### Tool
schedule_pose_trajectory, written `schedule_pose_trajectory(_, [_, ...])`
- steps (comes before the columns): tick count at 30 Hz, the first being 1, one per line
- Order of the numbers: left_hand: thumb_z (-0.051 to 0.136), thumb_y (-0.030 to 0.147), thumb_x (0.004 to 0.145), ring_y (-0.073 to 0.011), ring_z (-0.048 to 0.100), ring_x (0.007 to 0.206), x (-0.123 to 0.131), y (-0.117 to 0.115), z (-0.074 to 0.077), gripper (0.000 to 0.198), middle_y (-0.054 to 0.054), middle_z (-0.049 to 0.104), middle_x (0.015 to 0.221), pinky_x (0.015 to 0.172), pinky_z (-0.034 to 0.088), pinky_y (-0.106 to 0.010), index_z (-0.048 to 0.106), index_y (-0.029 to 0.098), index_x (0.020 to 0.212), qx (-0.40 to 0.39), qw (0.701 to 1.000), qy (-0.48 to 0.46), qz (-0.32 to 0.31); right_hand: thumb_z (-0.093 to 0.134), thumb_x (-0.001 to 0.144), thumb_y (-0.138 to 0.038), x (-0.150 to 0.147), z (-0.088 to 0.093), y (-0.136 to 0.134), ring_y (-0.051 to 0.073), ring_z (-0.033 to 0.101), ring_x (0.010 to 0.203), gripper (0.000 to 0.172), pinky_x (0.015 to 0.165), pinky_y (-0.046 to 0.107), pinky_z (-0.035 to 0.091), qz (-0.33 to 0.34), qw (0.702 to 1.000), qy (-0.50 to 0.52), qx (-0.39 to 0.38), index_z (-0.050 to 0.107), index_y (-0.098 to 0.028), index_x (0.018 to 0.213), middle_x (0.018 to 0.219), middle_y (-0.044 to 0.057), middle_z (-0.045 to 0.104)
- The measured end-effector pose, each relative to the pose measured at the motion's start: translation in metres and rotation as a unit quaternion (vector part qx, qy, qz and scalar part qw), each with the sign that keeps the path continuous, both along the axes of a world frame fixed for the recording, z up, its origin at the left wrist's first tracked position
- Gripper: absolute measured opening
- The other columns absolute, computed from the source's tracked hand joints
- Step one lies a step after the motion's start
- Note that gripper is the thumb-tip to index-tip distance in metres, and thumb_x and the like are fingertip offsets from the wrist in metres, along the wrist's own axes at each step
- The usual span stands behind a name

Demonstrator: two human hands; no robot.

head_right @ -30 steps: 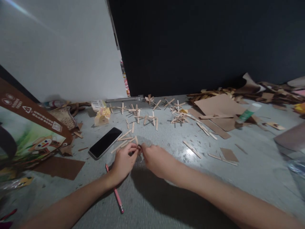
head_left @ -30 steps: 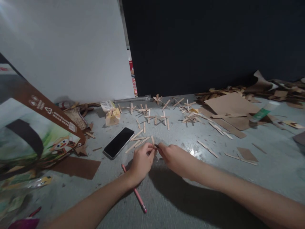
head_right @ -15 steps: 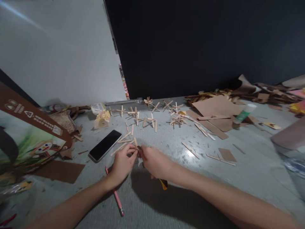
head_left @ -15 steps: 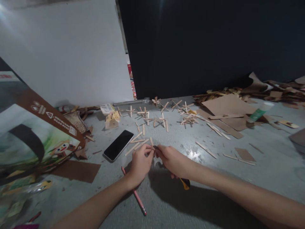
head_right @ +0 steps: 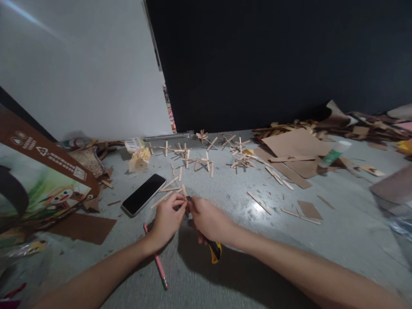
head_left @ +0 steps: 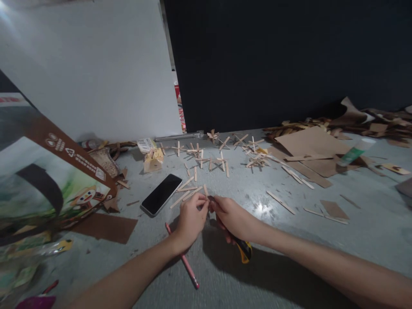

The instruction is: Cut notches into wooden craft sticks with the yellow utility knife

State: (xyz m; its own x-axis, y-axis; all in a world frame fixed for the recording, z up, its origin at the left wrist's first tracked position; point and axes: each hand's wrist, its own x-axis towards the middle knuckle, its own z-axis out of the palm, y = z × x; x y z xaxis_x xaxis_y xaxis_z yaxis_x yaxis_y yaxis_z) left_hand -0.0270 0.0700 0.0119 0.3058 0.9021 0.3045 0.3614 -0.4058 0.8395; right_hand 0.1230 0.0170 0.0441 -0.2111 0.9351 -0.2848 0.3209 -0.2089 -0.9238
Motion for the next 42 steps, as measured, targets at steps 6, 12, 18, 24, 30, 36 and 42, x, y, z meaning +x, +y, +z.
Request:
schedule_pose_trajectory(6, [0.06, 0.014, 0.085, -0.0167, 0.071, 0.063, 0.0, 0.0, -0.001, 0.009, -0.002, 0.074, 0.069, 0.061, 0.049, -0.025, 0.06, 0.02, 0.077, -0.001, 1.0, 0.006, -0.001, 0.034, 0.105, -0.033, -0.002, 0.003, 0.0, 0.011, 0.053, 0.033, 0.017, 0.028, 0.018, 0.042, -0.008, 0.999, 0.031, -0.023, 0.042, -0.024, 0.094, 0.055, -0.011, 0.046])
schedule_pose_trajectory(12, [0.059, 0.013, 0.085, -0.0166, 0.071, 0.062, 0.0, 0.0, 0.001, 0.009, -0.002, 0.075, 0.07, 0.059, 0.047, -0.025, 0.061, 0.019, 0.078, -0.01, 1.0, 0.011, -0.004, 0.03, 0.108, -0.036, -0.005, 0.003, -0.001, 0.01, 0.053, 0.032, 0.023, 0.03, 0.018, 0.042, -0.017, 0.997, 0.066, -0.031, 0.043, -0.023, 0.095, 0.055, -0.011, 0.046])
schedule_pose_trajectory(18, [0.059, 0.013, 0.085, -0.0166, 0.071, 0.063, -0.001, 0.001, 0.0, 0.01, -0.001, 0.074, 0.069, 0.062, 0.048, -0.025, 0.061, 0.019, 0.078, -0.011, 1.0, 0.011, -0.002, 0.031, 0.107, -0.036, -0.008, -0.008, -0.003, 0.01, 0.056, 0.034, 0.022, 0.032, 0.017, 0.041, -0.02, 0.998, 0.054, 0.003, 0.042, -0.023, 0.093, 0.056, -0.01, 0.048])
schedule_pose_trajectory(24, [0.058, 0.013, 0.084, -0.0169, 0.073, 0.068, 0.0, 0.001, 0.001, 0.009, -0.002, 0.074, 0.072, 0.061, 0.05, -0.024, 0.061, 0.019, 0.078, -0.027, 0.999, -0.021, -0.023, 0.039, 0.104, -0.033, -0.001, -0.012, 0.0, 0.012, 0.054, 0.031, 0.019, 0.029, 0.019, 0.036, -0.018, 0.997, -0.051, 0.054, 0.049, -0.021, 0.094, 0.051, -0.009, 0.049])
schedule_pose_trajectory(30, [0.063, 0.02, 0.084, -0.0185, 0.073, 0.069, -0.001, 0.009, -0.005, 0.007, -0.006, 0.077, 0.077, 0.063, 0.055, -0.026, 0.068, 0.017, 0.087, -0.077, 0.995, -0.062, -0.015, 0.038, 0.106, -0.039, -0.001, 0.0, -0.009, 0.013, 0.054, 0.033, 0.024, 0.03, 0.019, 0.035, 0.001, 0.995, -0.065, 0.069, 0.054, -0.021, 0.104, 0.051, -0.008, 0.049])
schedule_pose_trajectory(36, [0.071, 0.042, 0.084, -0.0183, 0.069, 0.073, -0.003, 0.023, -0.007, 0.03, -0.007, 0.073, 0.08, 0.066, 0.054, -0.028, 0.066, 0.015, 0.097, -0.12, 0.979, -0.164, -0.008, 0.041, 0.104, -0.044, -0.007, 0.0, -0.011, 0.01, 0.048, 0.033, 0.024, 0.035, 0.018, 0.037, -0.011, 0.992, 0.038, 0.121, 0.05, -0.023, 0.096, 0.05, -0.011, 0.045])
schedule_pose_trajectory(42, [0.069, 0.045, 0.084, -0.0104, 0.046, 0.057, 0.0, 0.017, 0.004, 0.029, 0.005, 0.048, 0.063, 0.06, 0.043, -0.024, 0.064, 0.018, 0.092, -0.236, 0.937, -0.227, -0.122, 0.059, 0.091, -0.062, 0.005, -0.014, 0.017, 0.01, 0.046, 0.031, 0.046, 0.032, 0.02, 0.038, -0.149, 0.953, 0.232, 0.126, 0.048, -0.024, 0.114, 0.052, -0.015, 0.046])
